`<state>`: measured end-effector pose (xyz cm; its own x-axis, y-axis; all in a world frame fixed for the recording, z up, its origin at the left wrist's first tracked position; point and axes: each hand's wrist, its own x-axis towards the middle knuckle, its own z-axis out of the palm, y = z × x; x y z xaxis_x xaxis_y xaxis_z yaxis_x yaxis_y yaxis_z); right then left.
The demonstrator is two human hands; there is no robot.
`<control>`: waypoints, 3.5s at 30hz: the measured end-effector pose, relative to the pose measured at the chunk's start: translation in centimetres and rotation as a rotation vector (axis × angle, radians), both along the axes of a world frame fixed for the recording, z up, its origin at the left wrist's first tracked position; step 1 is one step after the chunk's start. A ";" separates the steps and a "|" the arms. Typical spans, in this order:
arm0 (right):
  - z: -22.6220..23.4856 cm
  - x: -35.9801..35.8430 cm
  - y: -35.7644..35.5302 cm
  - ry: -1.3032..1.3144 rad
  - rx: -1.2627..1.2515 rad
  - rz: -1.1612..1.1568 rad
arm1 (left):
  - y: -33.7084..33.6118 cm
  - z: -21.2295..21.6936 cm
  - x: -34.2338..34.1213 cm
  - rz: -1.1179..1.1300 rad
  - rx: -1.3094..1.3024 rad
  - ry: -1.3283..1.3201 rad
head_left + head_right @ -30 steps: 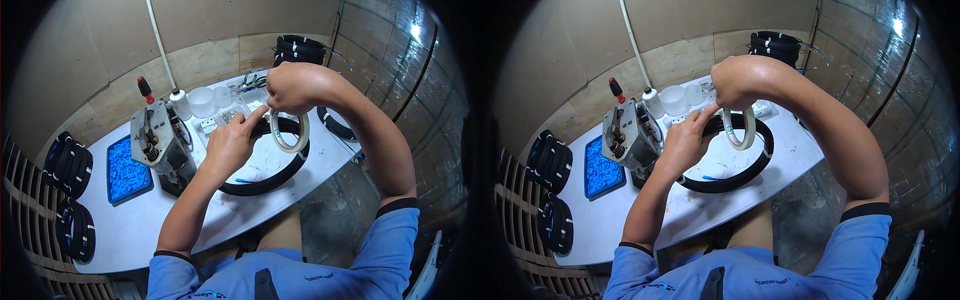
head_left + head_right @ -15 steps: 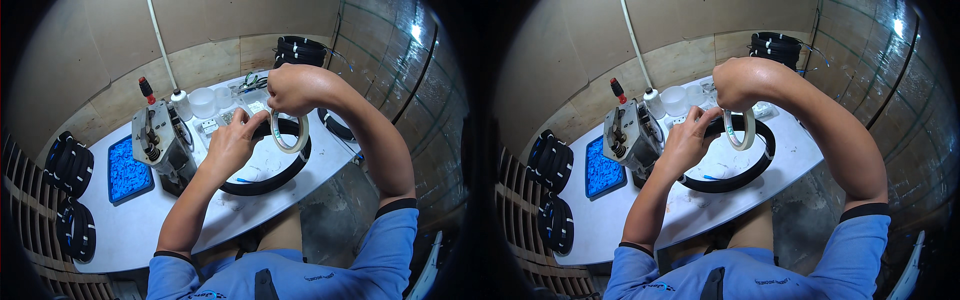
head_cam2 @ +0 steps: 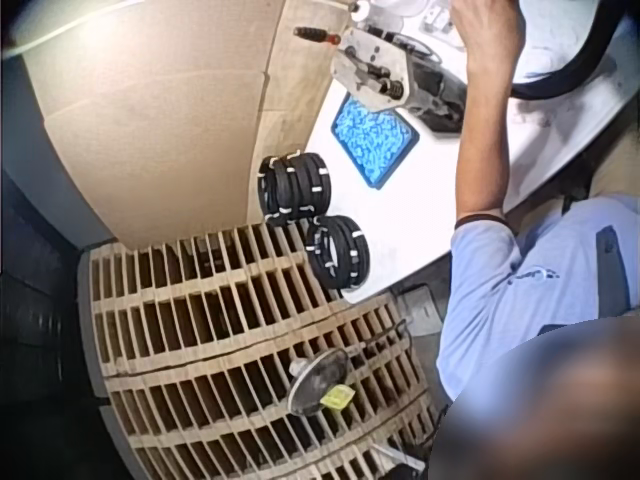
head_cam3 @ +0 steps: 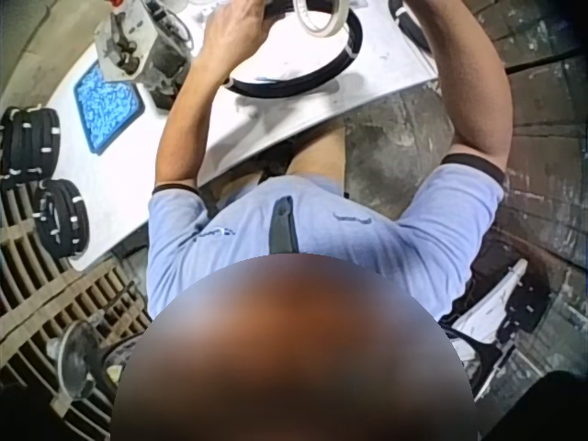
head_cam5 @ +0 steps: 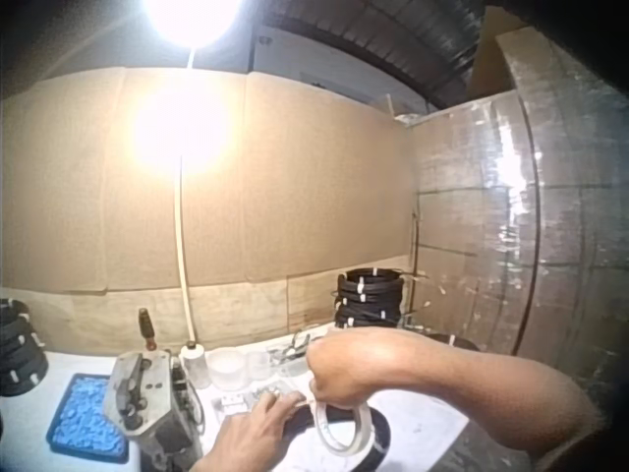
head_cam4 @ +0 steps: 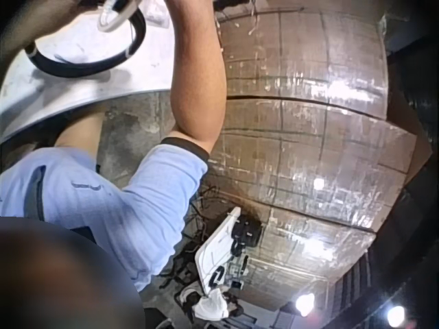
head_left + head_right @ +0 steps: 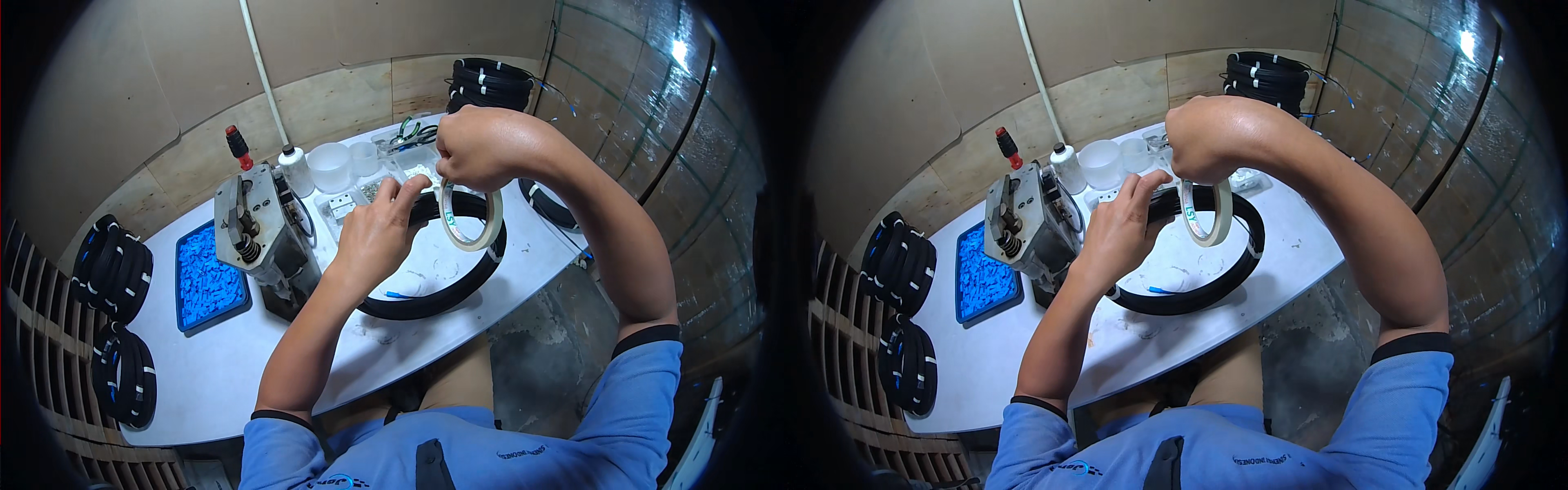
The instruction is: Tape a bundle of black cables together at multiple points.
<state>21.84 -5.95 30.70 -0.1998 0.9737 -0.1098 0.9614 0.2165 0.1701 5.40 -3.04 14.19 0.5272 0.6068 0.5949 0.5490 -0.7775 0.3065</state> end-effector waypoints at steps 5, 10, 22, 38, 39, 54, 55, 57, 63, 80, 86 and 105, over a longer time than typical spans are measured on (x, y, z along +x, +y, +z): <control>0.0 -0.1 0.1 0.016 -0.002 0.003 | 0.4 -0.4 -0.3 -0.005 0.058 0.047; -0.2 -0.1 0.2 0.016 -0.003 -0.003 | 0.6 -0.6 -0.4 -0.012 0.101 0.059; -4.9 0.8 -5.6 0.455 0.248 0.181 | 0.7 -0.1 -0.5 0.044 0.027 0.066; -20.0 -0.4 -6.3 1.538 0.338 -0.117 | 0.2 1.7 -0.7 -0.035 -0.053 0.138; -20.0 -0.5 -6.3 1.600 0.282 -0.188 | 0.3 1.7 -0.5 -0.041 -0.043 0.138; -20.2 0.1 -5.4 1.838 -0.038 -0.190 | 1.2 2.2 -0.5 -0.135 -0.262 0.041; -20.0 0.0 -5.5 1.838 -0.039 -0.190 | 1.3 2.1 -0.3 -0.111 -0.263 0.046; -19.5 -0.1 -5.8 1.814 0.000 -0.217 | 1.4 2.1 -0.2 -0.101 -0.246 0.057; -20.3 -0.3 -5.4 1.793 0.077 -0.211 | 1.8 1.7 -0.1 -0.136 -0.208 0.039; -24.4 -1.7 -0.3 1.769 0.404 -0.213 | 2.2 1.7 -0.5 -0.194 -0.136 0.079; -24.9 -1.6 -0.2 1.787 0.407 -0.211 | 2.3 1.3 -0.3 -0.093 -0.184 0.113; -15.3 5.4 -2.6 1.125 0.568 0.076 | 0.3 1.0 -0.2 -0.035 0.009 0.140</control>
<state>27.25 -8.59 15.45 0.0319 0.8098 0.5858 0.6226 0.4424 -0.6455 5.19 -2.74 15.21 0.6261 0.5817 0.5192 0.5588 -0.7992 0.2215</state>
